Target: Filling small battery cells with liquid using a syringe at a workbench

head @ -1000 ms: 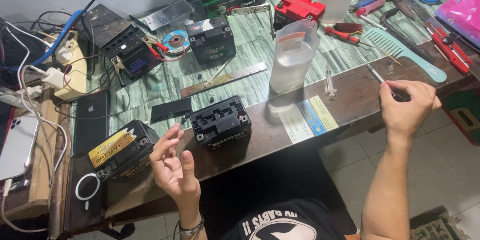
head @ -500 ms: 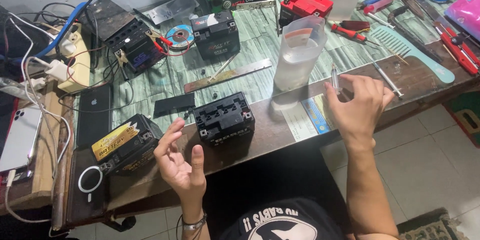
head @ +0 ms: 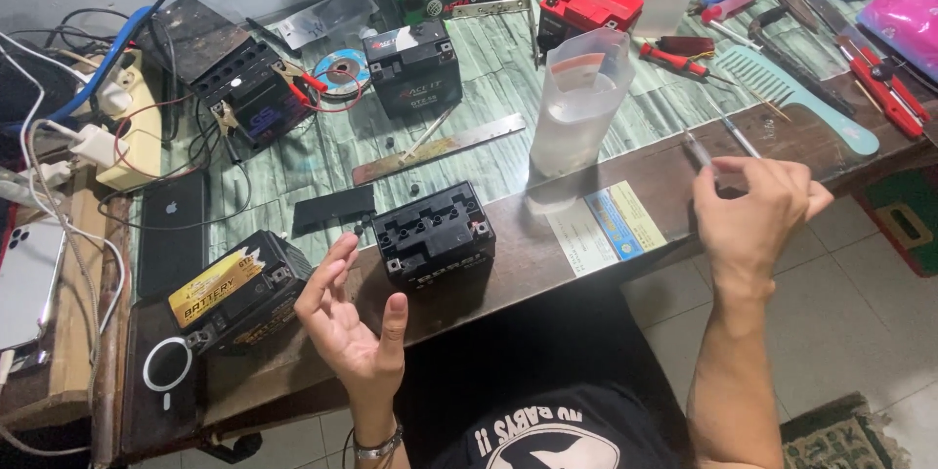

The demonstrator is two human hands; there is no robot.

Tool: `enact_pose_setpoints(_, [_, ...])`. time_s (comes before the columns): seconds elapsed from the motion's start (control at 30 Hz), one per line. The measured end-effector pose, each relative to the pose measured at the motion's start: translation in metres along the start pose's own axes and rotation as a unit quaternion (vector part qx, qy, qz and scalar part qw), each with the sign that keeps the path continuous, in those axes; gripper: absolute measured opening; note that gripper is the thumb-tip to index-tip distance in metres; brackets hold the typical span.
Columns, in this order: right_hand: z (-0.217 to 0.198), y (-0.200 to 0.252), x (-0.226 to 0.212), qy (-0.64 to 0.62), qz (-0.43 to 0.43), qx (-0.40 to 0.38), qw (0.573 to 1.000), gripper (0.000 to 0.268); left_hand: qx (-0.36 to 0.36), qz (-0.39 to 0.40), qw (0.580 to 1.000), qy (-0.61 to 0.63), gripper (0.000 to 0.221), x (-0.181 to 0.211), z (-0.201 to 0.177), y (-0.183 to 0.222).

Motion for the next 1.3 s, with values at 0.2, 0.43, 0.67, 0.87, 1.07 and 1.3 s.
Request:
enact_pose_setpoints(0.2, [-0.004,0.005,0.028,0.033,-0.014,0.031,0.999,0.003,-0.005,-0.002,1.000,-0.004,0.048,-0.002,0.000,0.001])
enact_pose_setpoints(0.43, [0.004,-0.001,0.031,0.047,-0.004,0.012,0.999,0.006,-0.005,-0.002,1.000,-0.008,0.049,-0.003,0.000,0.001])
enact_pose_setpoints(0.67, [-0.019,-0.002,0.021,0.048,-0.026,0.054,0.997,0.015,-0.009,-0.009,1.000,-0.004,0.049,-0.002,0.002,0.001])
enact_pose_setpoints(0.87, [-0.105,-0.026,-0.108,-0.195,-0.153,0.052,0.968,0.019,-0.015,-0.011,1.000,0.000,0.053,-0.001,0.001,-0.001])
enact_pose_setpoints(1.07, [-0.071,-0.081,-0.230,-0.342,-0.370,-0.168,0.847,0.008,-0.043,-0.042,0.998,0.023,0.079,0.002,0.000,-0.006])
enact_pose_setpoints(1.3, [0.123,-0.068,-0.331,-0.061,-0.496,-0.324,0.803,0.011,-0.023,-0.065,0.997,0.041,0.111,-0.015,0.000,-0.003])
Point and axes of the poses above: each hand's wrist, its own y-axis away from the middle knuckle, its own z-axis out of the palm, x = y × z, the point moved 5 cm from there along -y, towards the middle knuckle, and after that the axes turned 2 degrees about z, right-handed, at the moved point
